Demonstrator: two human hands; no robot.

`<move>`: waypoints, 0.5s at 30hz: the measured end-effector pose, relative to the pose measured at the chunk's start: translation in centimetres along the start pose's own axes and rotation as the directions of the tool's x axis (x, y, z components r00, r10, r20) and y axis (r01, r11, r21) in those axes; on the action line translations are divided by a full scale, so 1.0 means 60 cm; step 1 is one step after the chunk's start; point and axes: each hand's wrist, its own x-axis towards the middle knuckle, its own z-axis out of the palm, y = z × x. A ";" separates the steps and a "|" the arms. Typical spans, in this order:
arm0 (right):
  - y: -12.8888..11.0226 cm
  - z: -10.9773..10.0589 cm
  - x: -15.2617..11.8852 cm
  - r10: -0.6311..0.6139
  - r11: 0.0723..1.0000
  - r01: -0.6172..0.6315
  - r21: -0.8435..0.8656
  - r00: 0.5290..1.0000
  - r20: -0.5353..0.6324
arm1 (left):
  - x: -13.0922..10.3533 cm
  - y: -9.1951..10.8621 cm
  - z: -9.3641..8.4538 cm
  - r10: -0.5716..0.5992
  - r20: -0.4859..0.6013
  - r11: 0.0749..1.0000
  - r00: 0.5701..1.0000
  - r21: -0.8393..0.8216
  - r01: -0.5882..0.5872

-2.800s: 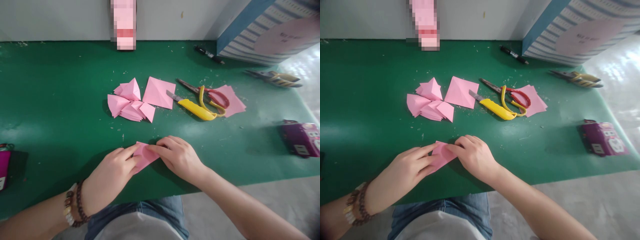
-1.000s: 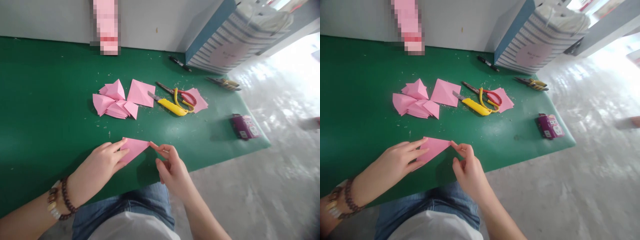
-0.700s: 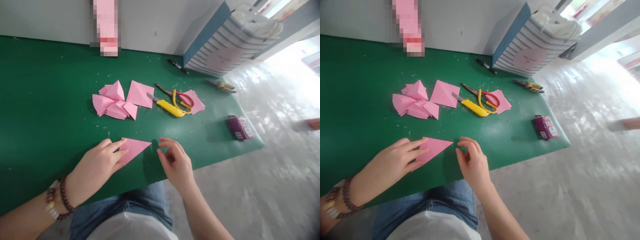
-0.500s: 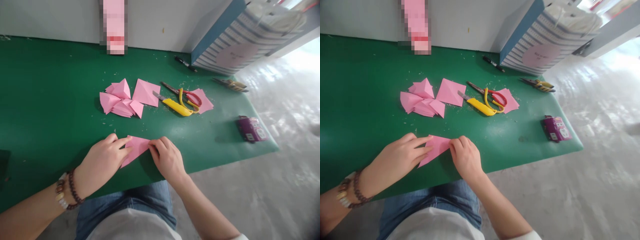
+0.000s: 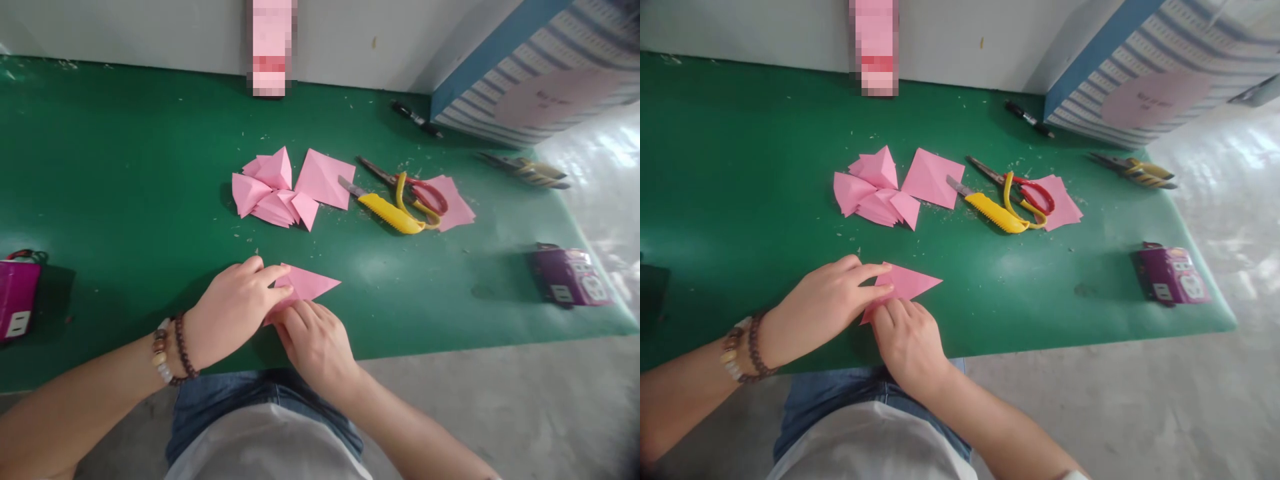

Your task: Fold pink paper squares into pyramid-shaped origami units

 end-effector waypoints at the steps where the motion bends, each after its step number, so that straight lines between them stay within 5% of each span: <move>1: -0.005 0.003 0.001 -0.010 1.000 0.010 0.012 1.000 -0.002 | 0.000 0.000 0.000 -0.001 0.008 1.000 1.000 -0.005 0.001; 8: -0.028 0.005 -0.004 -0.101 0.983 0.102 0.153 0.995 -0.015 | 0.001 -0.002 -0.002 0.007 0.047 1.000 0.999 0.005 -0.008; 13: -0.011 -0.013 -0.006 0.054 0.987 -0.042 0.158 0.996 -0.075 | -0.003 -0.001 -0.003 0.003 0.024 1.000 1.000 -0.018 -0.003; 15: -0.002 -0.017 -0.004 0.019 0.983 -0.008 0.186 0.998 -0.056 | -0.004 -0.001 -0.002 0.009 0.018 1.000 1.000 -0.018 -0.008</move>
